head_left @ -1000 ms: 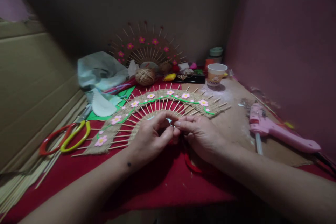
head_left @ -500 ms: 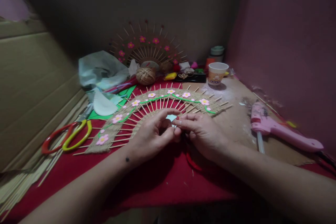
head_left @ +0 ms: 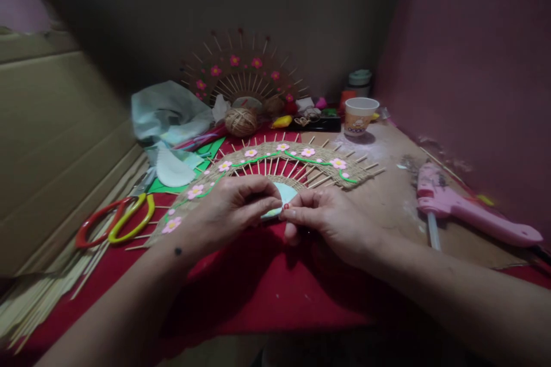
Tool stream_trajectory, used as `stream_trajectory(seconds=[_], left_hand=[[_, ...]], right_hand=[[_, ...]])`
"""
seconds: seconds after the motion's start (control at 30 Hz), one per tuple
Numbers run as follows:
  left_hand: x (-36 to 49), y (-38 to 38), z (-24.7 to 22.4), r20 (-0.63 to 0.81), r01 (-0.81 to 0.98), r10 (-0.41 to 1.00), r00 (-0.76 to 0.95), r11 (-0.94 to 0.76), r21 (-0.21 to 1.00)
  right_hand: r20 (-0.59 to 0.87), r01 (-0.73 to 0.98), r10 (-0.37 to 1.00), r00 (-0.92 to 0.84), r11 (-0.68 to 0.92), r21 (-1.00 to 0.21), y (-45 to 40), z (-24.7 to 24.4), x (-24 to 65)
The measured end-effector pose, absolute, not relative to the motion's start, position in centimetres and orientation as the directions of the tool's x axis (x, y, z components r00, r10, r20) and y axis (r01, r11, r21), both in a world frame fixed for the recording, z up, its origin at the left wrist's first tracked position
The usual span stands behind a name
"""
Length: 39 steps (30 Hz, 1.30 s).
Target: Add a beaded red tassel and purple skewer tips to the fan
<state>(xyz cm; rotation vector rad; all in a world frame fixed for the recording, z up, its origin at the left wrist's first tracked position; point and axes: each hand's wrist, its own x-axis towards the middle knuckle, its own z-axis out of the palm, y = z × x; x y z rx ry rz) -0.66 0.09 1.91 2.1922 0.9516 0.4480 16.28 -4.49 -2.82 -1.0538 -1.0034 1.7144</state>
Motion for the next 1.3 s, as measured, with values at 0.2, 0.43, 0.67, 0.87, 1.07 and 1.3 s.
stream_trajectory(seconds=[0.2, 0.43, 0.67, 0.87, 1.07, 1.3], left_hand=[[-0.1, 0.0, 1.9, 0.074, 0.463, 0.730, 0.680, -0.505, 0.728], [-0.6, 0.2, 1.6, -0.121, 0.363, 0.736, 0.666, -0.179, 0.914], [-1.3, 0.8, 2.3, -0.245, 0.534, 0.707, 0.663, -0.217, 0.817], [-1.5, 0.4, 3.1, -0.241, 0.478, 0.603, 0.760, -0.268, 0.837], [-1.3, 0.1, 3.0, -0.100, 0.388, 0.586, 0.804, -0.391, 0.835], [-0.3, -0.2, 1.9, 0.143, 0.338, 0.625, 0.767, -0.583, 0.739]], right_hand=[[-0.251, -0.295, 0.912, -0.326, -0.350, -0.889, -4.6, -2.4, 16.4], [-0.248, -0.348, 0.913, -0.324, -0.359, -0.866, -4.5, -2.5, 16.4], [-0.231, -0.355, 0.920, -0.318, -0.341, -0.870, -4.4, -2.6, 16.4], [-0.227, -0.303, 0.925, -0.305, -0.320, -0.898, -4.4, -2.8, 16.6], [-0.273, -0.216, 0.902, -0.333, -0.355, -0.909, -4.4, -3.0, 16.6], [-0.258, -0.149, 0.870, -0.420, -0.347, -0.926, -4.5, -2.6, 16.5]])
